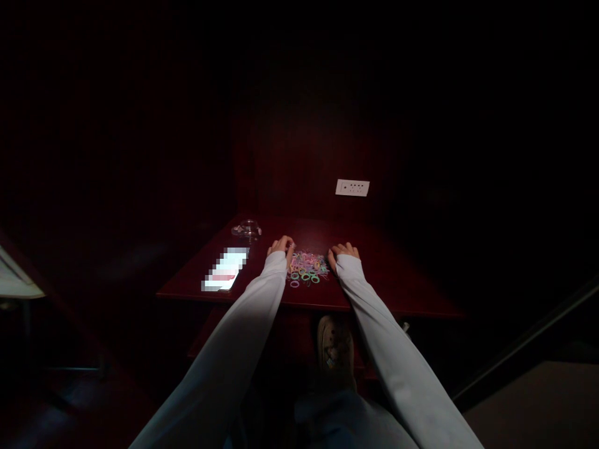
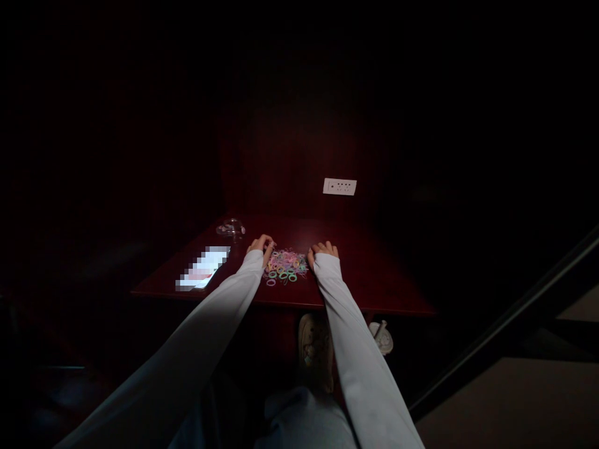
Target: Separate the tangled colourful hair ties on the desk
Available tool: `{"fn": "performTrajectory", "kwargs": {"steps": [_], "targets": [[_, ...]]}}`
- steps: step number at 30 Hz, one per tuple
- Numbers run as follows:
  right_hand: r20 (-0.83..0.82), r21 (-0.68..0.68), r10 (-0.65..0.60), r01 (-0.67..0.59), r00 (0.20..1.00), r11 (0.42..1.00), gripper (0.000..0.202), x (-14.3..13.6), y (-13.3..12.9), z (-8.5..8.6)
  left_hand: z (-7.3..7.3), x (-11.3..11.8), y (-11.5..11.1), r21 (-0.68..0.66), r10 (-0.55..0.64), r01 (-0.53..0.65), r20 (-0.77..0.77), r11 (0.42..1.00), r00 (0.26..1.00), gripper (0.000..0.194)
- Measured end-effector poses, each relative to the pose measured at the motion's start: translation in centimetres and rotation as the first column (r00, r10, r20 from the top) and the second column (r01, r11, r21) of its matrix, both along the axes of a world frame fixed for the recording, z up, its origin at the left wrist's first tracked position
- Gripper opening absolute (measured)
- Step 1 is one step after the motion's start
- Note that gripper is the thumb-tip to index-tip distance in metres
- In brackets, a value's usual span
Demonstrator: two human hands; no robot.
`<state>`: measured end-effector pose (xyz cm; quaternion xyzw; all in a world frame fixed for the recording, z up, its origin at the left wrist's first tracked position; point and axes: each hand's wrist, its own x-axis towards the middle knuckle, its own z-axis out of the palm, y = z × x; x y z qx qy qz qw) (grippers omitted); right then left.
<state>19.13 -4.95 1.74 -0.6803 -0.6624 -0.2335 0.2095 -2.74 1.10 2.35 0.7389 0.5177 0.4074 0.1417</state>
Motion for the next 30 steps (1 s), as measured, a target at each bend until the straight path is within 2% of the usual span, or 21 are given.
{"fn": "performTrajectory", "kwargs": {"steps": [4,7,13,22,26,30], "targets": [[-0.012,0.002,0.06,-0.06,0.998,0.998,0.034,-0.9,-0.1,0.3,0.1,-0.1,-0.2,-0.012,-0.083,0.084,0.04,0.996,0.996,0.029],[-0.025,0.0,0.09,-0.09,0.996,0.996,0.034,-1.3,-0.1,0.3,0.2,-0.2,-0.4,-0.031,-0.096,0.097,0.027,0.995,0.995,0.042],[-0.061,0.013,0.086,-0.086,0.994,0.996,0.037,-1.3,0.2,0.1,0.2,-0.1,-0.2,-0.011,-0.057,0.058,0.066,0.998,0.996,0.019],[-0.072,-0.004,0.091,-0.092,0.993,0.996,0.038,-1.2,0.2,0.2,-0.3,-0.4,0.2,-0.05,-0.135,0.136,0.022,0.989,0.991,0.018],[-0.073,-0.008,0.082,-0.083,0.994,0.996,0.036,-1.2,0.2,0.2,-0.6,-0.4,0.2,-0.102,-0.117,0.117,0.008,0.988,0.993,0.03],[-0.07,-0.024,0.07,-0.072,0.995,0.997,0.036,-1.2,0.2,0.2,-0.4,-0.5,0.0,-0.077,-0.169,0.168,-0.011,0.983,0.986,0.037]]}}
